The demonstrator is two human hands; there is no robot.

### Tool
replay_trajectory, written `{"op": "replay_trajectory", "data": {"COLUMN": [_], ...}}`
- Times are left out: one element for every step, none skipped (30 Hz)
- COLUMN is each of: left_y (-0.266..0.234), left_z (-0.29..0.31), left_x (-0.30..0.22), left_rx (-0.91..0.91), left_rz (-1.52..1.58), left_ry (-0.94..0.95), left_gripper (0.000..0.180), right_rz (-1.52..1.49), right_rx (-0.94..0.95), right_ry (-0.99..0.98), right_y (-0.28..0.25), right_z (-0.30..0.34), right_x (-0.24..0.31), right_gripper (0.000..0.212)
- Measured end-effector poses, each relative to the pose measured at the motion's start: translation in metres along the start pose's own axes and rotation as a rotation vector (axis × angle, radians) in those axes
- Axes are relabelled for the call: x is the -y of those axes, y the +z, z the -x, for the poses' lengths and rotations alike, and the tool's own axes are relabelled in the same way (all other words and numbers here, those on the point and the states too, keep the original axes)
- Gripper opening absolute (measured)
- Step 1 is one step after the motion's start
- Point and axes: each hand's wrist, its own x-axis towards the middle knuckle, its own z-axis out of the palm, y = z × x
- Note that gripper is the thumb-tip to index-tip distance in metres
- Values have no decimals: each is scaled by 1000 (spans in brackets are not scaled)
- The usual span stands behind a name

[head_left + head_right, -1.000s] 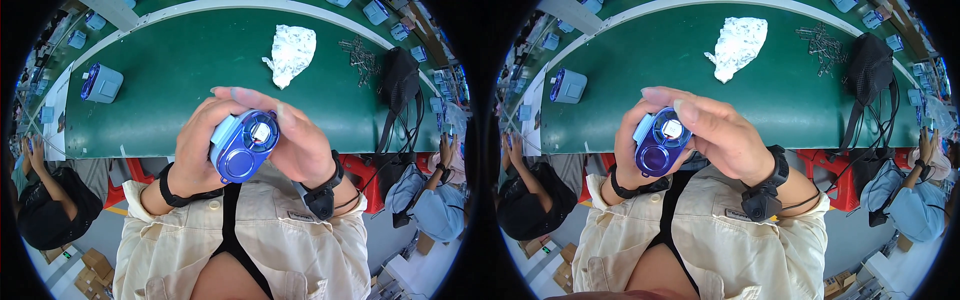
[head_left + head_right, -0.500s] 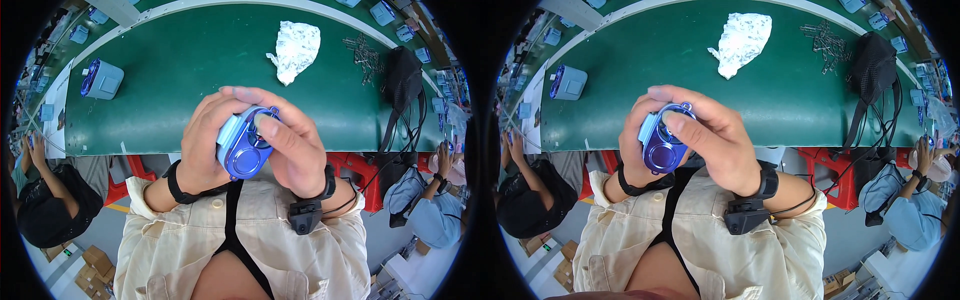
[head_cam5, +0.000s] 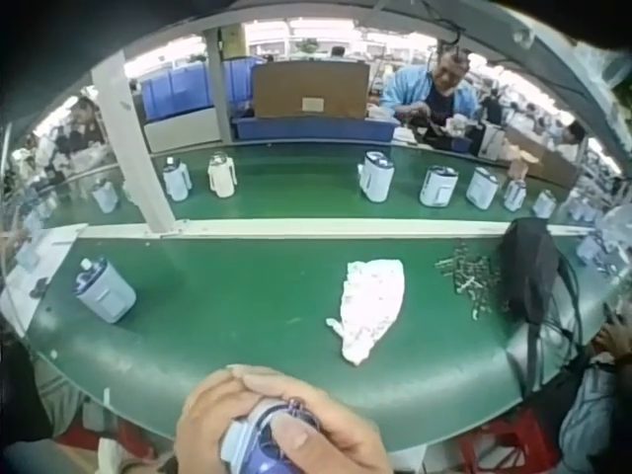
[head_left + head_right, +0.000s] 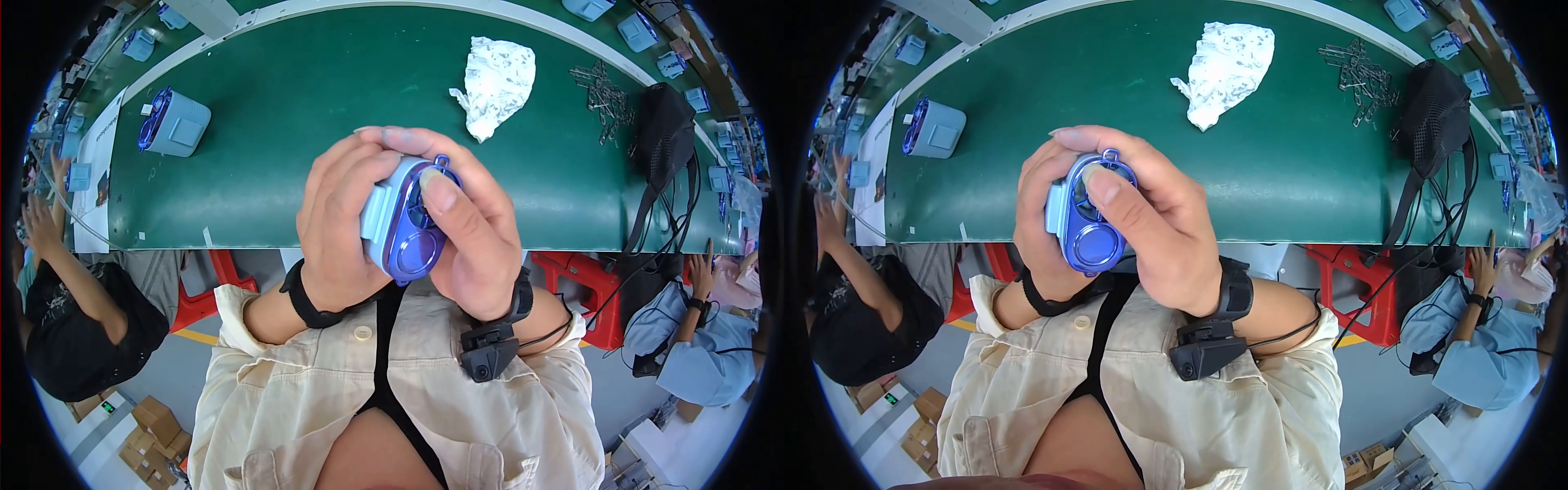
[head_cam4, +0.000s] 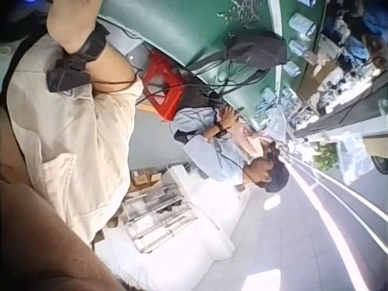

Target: The person picks up a blue device from the conveyor belt, peels a small white sticker from its top surface by hand, and places it back on the belt, repeating this for several devices.

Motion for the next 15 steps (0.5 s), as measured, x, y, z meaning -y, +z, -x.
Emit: {"op": "replay_trajectory", "data": {"left_y": [2, 5, 6, 5, 4, 3, 2, 3, 5, 8, 9, 8, 6, 5, 4], "left_z": [0, 1, 1, 2, 2, 2, 1, 2, 3, 4, 5, 4, 3, 2, 1], "left_x": [1, 2, 3, 4, 5, 6, 7, 8, 8, 9, 9, 8, 7, 6, 6], "left_rx": [-31, -60, -90, -91, -86, -81, -80, -85, -117, -150, -181, -185, -178, -172, -165], "left_rz": [-1, -4, -6, -7, 3, 14, 22, 19, 87, 154, 221, 223, 229, 235, 241], "left_ry": [6, 10, 15, 15, 0, -15, -30, -30, -58, -87, -115, -114, -123, -133, -142], "left_gripper": [71, 71, 72, 72, 73, 74, 76, 76, 70, 65, 60, 60, 60, 60, 61], "right_rz": [15, 27, 40, 40, -3, -46, -88, -86, -156, -226, -297, -293, -209, -126, -42], "right_rx": [-41, -82, -122, -121, -105, -90, -71, -65, -39, -12, 14, 16, 20, 25, 29], "right_ry": [-52, -102, -154, -154, -106, -58, -9, -9, 53, 115, 178, 178, 144, 110, 75], "right_y": [5, 9, 11, 11, 12, 12, 12, 11, 8, 5, 4, 5, 7, 8, 9], "right_z": [-2, -4, -5, -6, -7, -9, -11, -11, -12, -12, -13, -14, -14, -15, -15], "right_x": [-3, -6, -8, -7, -5, -1, 2, 6, 10, 14, 15, 15, 14, 13, 12], "right_gripper": [42, 39, 37, 37, 36, 36, 36, 36, 35, 34, 34, 34, 37, 40, 44]}}
